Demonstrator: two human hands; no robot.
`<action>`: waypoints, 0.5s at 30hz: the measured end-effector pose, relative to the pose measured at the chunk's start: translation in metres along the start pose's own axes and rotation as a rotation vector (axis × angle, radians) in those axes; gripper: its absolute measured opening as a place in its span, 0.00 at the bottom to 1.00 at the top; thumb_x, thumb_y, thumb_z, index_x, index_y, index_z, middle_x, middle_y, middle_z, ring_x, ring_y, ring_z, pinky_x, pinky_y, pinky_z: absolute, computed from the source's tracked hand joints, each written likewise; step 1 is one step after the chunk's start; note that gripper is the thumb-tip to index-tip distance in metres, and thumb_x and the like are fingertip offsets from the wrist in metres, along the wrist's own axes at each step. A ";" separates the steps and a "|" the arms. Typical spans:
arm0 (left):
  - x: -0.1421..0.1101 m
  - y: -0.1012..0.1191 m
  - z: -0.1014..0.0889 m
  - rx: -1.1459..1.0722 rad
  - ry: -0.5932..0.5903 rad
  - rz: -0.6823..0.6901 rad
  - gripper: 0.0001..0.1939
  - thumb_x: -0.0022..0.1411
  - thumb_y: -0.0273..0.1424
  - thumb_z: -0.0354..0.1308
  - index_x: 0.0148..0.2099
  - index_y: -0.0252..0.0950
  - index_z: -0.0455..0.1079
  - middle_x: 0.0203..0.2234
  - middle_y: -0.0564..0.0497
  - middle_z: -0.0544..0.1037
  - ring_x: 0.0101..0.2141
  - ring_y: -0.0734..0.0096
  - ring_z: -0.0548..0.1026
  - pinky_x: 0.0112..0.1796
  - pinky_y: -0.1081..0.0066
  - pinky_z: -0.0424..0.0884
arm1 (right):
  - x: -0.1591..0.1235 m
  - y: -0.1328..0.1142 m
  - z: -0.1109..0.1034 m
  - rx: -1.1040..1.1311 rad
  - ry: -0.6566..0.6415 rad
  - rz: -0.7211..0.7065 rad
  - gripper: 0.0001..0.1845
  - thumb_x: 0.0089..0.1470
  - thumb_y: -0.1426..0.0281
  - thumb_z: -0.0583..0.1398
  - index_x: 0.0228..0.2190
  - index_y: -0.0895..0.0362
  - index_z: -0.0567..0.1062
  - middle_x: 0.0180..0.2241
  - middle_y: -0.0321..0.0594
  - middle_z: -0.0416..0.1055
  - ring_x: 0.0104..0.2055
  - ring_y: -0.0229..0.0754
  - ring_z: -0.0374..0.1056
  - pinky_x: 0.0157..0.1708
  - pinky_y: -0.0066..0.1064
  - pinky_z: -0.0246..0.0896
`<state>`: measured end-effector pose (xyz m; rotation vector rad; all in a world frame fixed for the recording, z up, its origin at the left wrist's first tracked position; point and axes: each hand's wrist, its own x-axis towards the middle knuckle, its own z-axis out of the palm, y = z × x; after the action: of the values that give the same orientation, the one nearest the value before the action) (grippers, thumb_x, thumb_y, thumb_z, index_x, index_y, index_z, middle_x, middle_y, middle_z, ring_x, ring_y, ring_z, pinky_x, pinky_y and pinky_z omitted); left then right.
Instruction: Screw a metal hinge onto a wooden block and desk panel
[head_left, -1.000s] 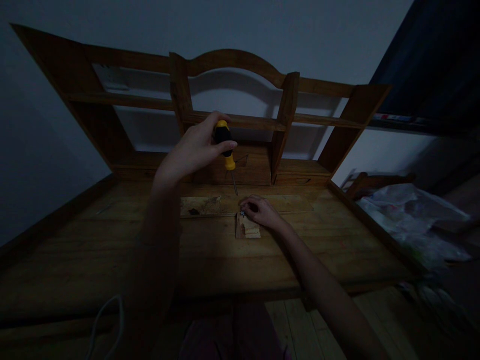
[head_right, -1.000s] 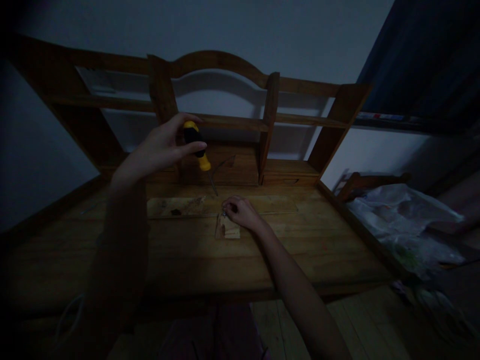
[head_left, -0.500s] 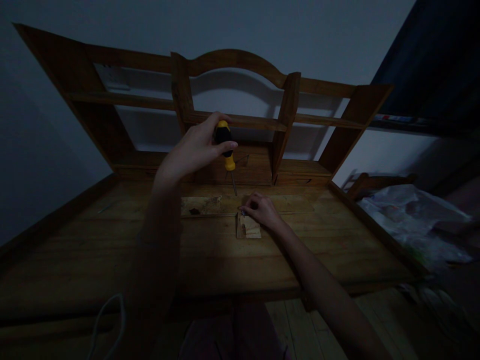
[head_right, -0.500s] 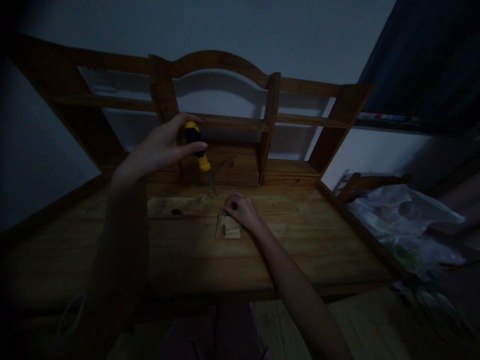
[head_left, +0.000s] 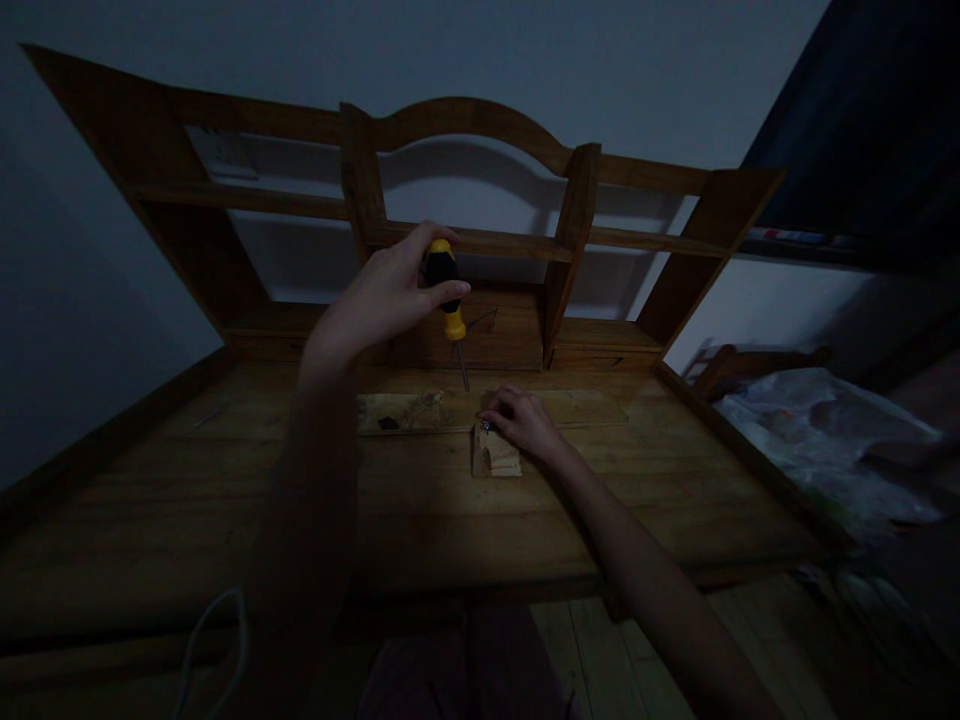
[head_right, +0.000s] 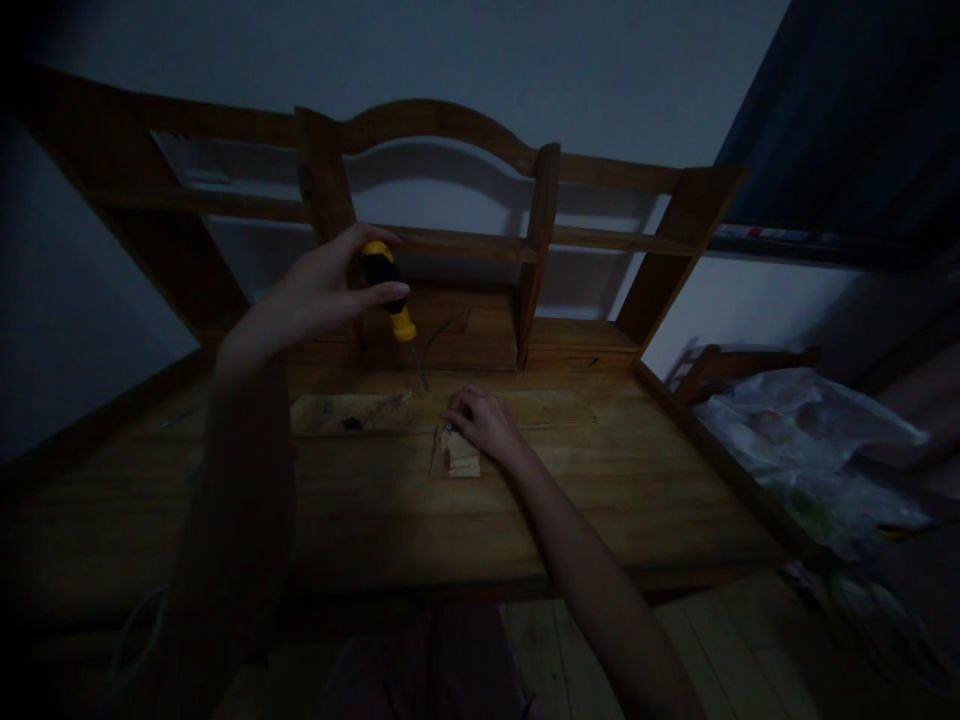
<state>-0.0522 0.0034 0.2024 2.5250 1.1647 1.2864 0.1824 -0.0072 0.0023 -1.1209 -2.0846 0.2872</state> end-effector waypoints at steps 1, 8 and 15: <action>0.000 0.000 0.000 -0.005 0.000 -0.005 0.27 0.57 0.41 0.64 0.57 0.42 0.66 0.42 0.48 0.77 0.45 0.57 0.74 0.47 0.60 0.69 | 0.000 0.000 0.000 0.002 -0.004 0.001 0.07 0.60 0.64 0.62 0.31 0.54 0.75 0.35 0.38 0.72 0.36 0.40 0.69 0.38 0.31 0.60; 0.000 -0.001 -0.001 0.004 0.001 -0.011 0.27 0.57 0.41 0.64 0.57 0.41 0.66 0.41 0.48 0.77 0.43 0.58 0.75 0.47 0.60 0.69 | -0.001 -0.002 -0.001 0.005 -0.031 0.001 0.05 0.61 0.67 0.61 0.33 0.54 0.76 0.38 0.39 0.74 0.40 0.41 0.70 0.43 0.33 0.61; -0.001 -0.001 -0.002 0.014 -0.007 -0.015 0.27 0.58 0.41 0.64 0.58 0.41 0.65 0.42 0.49 0.77 0.44 0.59 0.75 0.47 0.61 0.69 | -0.002 -0.005 -0.005 0.018 -0.055 -0.042 0.04 0.61 0.70 0.60 0.35 0.54 0.75 0.40 0.40 0.74 0.42 0.42 0.70 0.43 0.32 0.61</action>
<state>-0.0550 0.0032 0.2029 2.5241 1.1932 1.2696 0.1835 -0.0123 0.0076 -1.0676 -2.1473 0.3196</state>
